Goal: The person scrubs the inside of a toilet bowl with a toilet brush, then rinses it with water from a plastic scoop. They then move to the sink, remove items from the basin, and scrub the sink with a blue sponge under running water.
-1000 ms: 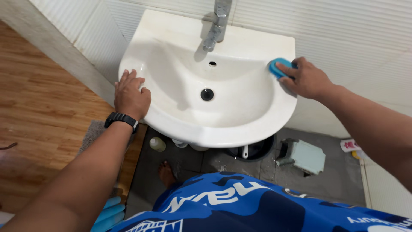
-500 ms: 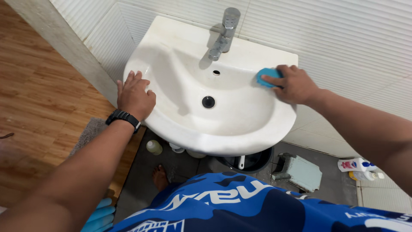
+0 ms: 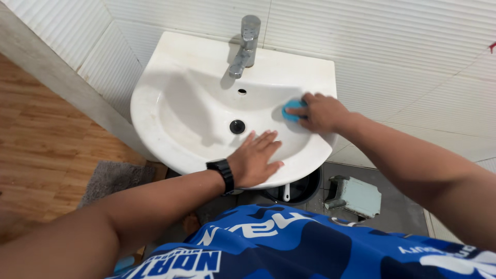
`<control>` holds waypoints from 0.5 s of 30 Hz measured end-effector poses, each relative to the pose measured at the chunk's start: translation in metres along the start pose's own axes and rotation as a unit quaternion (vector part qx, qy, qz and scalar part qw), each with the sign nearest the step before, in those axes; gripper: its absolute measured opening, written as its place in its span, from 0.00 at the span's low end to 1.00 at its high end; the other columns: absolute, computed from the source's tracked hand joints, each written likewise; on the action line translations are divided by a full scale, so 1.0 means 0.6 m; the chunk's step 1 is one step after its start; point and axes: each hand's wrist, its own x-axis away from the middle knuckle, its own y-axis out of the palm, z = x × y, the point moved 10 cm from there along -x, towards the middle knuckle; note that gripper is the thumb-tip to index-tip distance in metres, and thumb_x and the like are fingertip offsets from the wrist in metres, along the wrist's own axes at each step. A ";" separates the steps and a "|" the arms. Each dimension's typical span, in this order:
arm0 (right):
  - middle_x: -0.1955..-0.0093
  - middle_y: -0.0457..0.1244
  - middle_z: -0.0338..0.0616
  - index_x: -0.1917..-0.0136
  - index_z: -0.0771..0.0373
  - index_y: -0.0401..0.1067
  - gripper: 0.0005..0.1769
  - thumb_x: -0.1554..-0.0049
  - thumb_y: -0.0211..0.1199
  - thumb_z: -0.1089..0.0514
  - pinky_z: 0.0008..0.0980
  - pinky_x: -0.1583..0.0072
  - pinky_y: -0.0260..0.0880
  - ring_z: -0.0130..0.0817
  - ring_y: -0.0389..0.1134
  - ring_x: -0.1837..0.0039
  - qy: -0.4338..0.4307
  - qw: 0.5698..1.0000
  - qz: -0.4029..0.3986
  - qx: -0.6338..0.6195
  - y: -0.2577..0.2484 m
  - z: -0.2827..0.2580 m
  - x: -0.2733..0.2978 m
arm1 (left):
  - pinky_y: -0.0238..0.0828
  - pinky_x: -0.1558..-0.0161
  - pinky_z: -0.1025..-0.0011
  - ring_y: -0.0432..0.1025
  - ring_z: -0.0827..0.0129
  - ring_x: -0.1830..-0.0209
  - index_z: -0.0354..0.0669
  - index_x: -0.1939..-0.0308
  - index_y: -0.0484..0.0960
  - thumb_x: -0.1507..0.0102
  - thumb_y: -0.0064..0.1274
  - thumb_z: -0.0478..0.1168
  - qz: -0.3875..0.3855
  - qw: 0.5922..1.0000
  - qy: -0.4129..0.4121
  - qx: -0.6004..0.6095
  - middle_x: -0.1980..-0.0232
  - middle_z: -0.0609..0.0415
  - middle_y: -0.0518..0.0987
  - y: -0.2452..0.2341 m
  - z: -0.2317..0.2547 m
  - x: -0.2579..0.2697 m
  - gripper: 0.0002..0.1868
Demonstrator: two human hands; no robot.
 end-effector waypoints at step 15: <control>0.30 0.56 0.49 0.26 0.24 0.63 0.28 0.40 0.54 0.39 0.42 0.34 0.67 0.44 0.64 0.33 0.087 0.990 0.004 -0.106 -0.010 0.008 0.062 | 0.47 0.28 0.41 0.53 0.42 0.23 0.31 0.25 0.56 0.31 0.44 0.56 -0.039 0.993 0.013 -0.106 0.23 0.29 0.56 -0.015 -0.039 -0.023 0.39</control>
